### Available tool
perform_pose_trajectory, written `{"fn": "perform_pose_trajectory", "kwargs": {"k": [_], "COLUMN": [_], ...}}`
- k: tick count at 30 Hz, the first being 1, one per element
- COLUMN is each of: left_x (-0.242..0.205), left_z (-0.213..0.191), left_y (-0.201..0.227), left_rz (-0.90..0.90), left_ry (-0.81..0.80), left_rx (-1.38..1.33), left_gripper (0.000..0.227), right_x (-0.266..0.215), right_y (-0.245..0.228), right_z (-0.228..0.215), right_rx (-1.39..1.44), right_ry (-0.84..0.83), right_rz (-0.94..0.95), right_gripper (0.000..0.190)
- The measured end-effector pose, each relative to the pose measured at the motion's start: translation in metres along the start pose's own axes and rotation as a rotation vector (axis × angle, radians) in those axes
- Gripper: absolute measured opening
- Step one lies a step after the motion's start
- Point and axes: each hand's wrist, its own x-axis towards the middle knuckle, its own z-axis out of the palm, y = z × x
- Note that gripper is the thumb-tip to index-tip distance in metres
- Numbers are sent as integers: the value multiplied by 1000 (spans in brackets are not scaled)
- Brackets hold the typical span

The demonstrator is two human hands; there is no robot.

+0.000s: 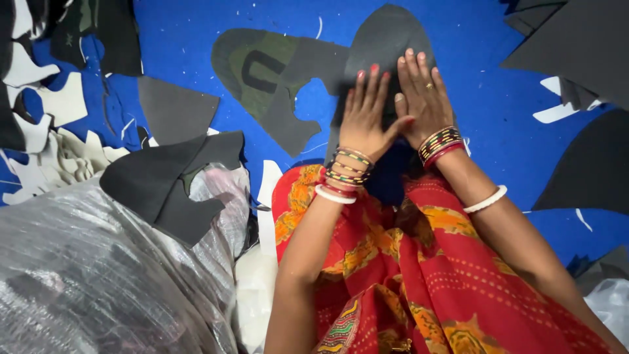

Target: The person sorts and stacks cut fabric pieces for shoe uppers.

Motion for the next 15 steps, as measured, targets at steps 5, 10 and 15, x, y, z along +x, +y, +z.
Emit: {"fn": "perform_pose_trajectory", "kwargs": {"k": [5,10,15], "left_x": [-19,-10,-16], "left_z": [-5,-14,-18], "left_y": [-17,-9,-9], "left_rz": [-70,8,-35], "left_ry": [-51,-81,-103], "left_rx": [192,244,217], "left_gripper": [72,76,74], "right_x": [3,35,108], "right_y": [-22,-58,-24], "right_z": [-3,-1,-10], "right_rx": [-78,-310,26], "right_ry": [28,-321,-23], "right_rz": [29,-159,39], "right_gripper": [65,63,66]}}
